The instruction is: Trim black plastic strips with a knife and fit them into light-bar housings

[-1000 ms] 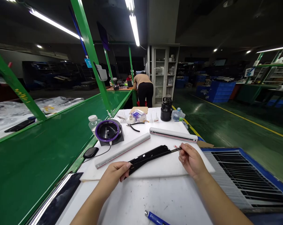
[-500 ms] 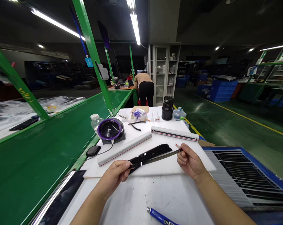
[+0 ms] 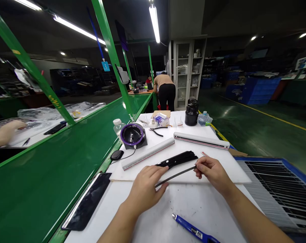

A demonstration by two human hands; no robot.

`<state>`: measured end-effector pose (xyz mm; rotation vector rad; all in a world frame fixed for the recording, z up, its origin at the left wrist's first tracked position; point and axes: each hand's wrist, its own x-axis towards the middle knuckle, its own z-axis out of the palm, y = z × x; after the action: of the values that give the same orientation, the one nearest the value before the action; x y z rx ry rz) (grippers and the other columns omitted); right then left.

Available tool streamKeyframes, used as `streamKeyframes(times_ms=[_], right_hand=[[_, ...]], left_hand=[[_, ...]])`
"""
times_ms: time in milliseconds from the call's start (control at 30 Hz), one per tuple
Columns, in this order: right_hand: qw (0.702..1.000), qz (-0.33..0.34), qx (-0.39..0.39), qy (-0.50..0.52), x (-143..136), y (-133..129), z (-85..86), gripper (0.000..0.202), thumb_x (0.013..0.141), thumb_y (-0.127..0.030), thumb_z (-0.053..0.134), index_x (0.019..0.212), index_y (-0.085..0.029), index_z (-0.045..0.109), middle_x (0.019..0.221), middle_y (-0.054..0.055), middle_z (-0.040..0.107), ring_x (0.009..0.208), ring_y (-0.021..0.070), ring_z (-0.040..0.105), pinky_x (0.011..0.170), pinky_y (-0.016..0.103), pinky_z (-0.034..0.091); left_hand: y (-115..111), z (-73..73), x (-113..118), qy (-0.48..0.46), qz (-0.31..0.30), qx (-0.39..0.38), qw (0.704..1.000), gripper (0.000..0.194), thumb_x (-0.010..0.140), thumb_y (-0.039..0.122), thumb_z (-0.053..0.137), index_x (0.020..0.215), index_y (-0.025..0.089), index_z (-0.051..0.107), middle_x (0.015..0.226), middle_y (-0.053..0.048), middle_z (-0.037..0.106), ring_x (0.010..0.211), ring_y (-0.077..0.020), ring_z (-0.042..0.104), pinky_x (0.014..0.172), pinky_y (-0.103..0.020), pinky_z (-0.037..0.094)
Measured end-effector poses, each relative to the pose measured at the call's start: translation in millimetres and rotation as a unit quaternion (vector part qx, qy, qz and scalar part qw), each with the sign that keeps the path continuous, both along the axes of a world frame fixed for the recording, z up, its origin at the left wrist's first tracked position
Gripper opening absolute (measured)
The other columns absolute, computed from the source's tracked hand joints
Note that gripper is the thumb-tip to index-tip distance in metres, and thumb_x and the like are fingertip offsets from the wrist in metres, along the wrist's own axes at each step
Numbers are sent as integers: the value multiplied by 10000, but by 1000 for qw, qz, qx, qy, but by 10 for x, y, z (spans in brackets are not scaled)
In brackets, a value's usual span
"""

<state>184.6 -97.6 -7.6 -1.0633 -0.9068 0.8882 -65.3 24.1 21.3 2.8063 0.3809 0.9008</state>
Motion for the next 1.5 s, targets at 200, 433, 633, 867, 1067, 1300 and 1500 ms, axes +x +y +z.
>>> streamKeyframes(times_ms=[200, 433, 633, 867, 1067, 1300, 1500], right_hand=[[1000, 20, 4, -8, -25, -10, -58, 214, 805, -378, 772, 866, -191, 689, 724, 57, 663, 623, 189, 621, 572, 306, 526], [999, 30, 11, -9, 0, -20, -54, 182, 817, -352, 762, 870, -197, 685, 716, 50, 661, 622, 186, 625, 596, 314, 535], [999, 36, 17, -12, -2, -21, -47, 168, 808, -336, 767, 859, -197, 687, 720, 53, 664, 616, 184, 623, 602, 318, 535], [1000, 23, 19, -10, -17, -18, -26, 190, 783, -352, 777, 846, -194, 691, 723, 52, 667, 613, 180, 619, 605, 312, 529], [1000, 19, 10, -8, -22, -13, -32, 223, 748, -368, 799, 820, -188, 689, 712, 62, 668, 599, 186, 617, 589, 313, 528], [1000, 12, 6, -11, -40, -17, 1, 228, 731, -374, 806, 810, -192, 693, 702, 50, 660, 594, 184, 612, 588, 321, 522], [1000, 15, 4, -21, -67, -43, 46, 189, 768, -355, 777, 819, -198, 686, 693, 39, 651, 616, 180, 615, 620, 322, 522]], left_hand=[[-48, -67, 45, -13, -29, -20, 999, 358, 902, 122, 489, 1245, 226, 491, 1002, -51, 689, 874, -172, 652, 716, -292, 518], [-44, -29, 41, -28, -29, 41, 998, 264, 882, 91, 482, 1055, 238, 618, 1059, -66, 613, 675, -105, 564, 575, -233, 436], [-27, -41, 36, -38, 17, 7, 999, 385, 905, 147, 501, 1280, 234, 511, 1163, -102, 581, 654, -101, 563, 543, -227, 453], [-32, -50, 40, -34, 0, 31, 999, 226, 904, 113, 456, 1013, 221, 621, 1148, -92, 578, 632, -89, 543, 535, -229, 433], [-13, -39, 37, -40, 24, 26, 999, 227, 919, 157, 489, 1112, 227, 585, 1122, -86, 595, 674, -102, 577, 574, -229, 470], [-20, -60, 57, -59, 1, 49, 997, 226, 904, 66, 448, 969, 209, 609, 1117, -84, 577, 715, -104, 583, 570, -224, 445], [-14, -64, 59, -65, 17, 46, 997, 243, 920, 109, 460, 1079, 224, 603, 1122, -96, 584, 726, -111, 603, 582, -225, 483]])
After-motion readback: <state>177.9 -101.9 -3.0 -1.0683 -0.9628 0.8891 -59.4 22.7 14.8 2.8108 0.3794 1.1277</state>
